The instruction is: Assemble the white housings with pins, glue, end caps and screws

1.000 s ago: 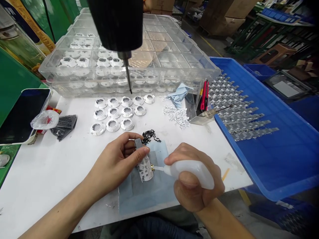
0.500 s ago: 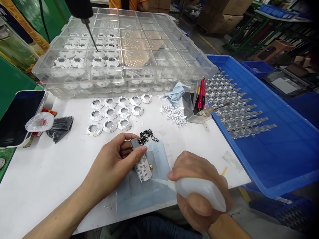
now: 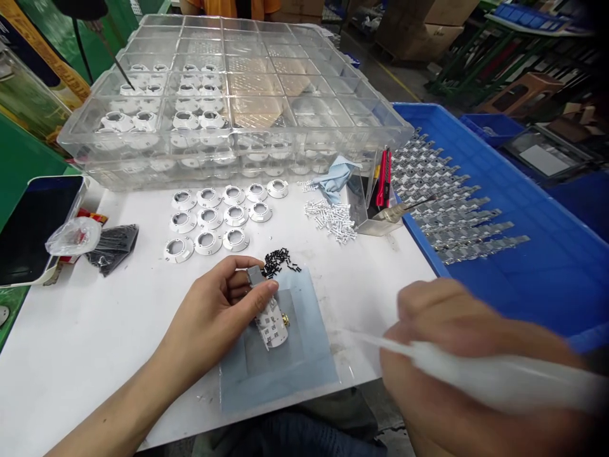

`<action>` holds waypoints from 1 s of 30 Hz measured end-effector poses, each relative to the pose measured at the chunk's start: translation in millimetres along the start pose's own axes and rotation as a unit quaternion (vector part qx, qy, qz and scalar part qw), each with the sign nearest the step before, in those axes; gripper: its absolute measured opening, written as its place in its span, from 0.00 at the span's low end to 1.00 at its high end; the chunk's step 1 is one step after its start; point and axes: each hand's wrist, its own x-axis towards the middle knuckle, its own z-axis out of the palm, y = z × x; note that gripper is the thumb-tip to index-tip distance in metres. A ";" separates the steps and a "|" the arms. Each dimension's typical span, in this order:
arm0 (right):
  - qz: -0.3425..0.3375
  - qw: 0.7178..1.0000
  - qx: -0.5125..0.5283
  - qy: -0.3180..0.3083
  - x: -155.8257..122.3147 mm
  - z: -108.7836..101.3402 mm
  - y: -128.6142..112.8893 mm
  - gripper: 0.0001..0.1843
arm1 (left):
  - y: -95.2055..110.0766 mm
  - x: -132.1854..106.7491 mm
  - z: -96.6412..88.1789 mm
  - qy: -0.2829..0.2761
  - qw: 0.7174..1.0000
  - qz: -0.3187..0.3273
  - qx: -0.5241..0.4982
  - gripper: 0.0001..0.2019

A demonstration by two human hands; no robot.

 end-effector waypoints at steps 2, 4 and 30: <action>-0.031 0.990 0.069 0.118 -6.1 22.9 8.4 0.18 | -2.0 0.3 0.4 0.003 1.000 0.002 -0.002 0.19; -0.058 0.993 0.086 0.050 -11.9 40.2 17.1 0.20 | -5.6 1.2 0.2 0.005 1.000 0.005 -0.006 0.19; -0.152 0.988 0.032 0.005 -13.8 60.8 24.9 0.12 | -8.9 3.1 0.5 0.010 1.000 -0.004 -0.026 0.21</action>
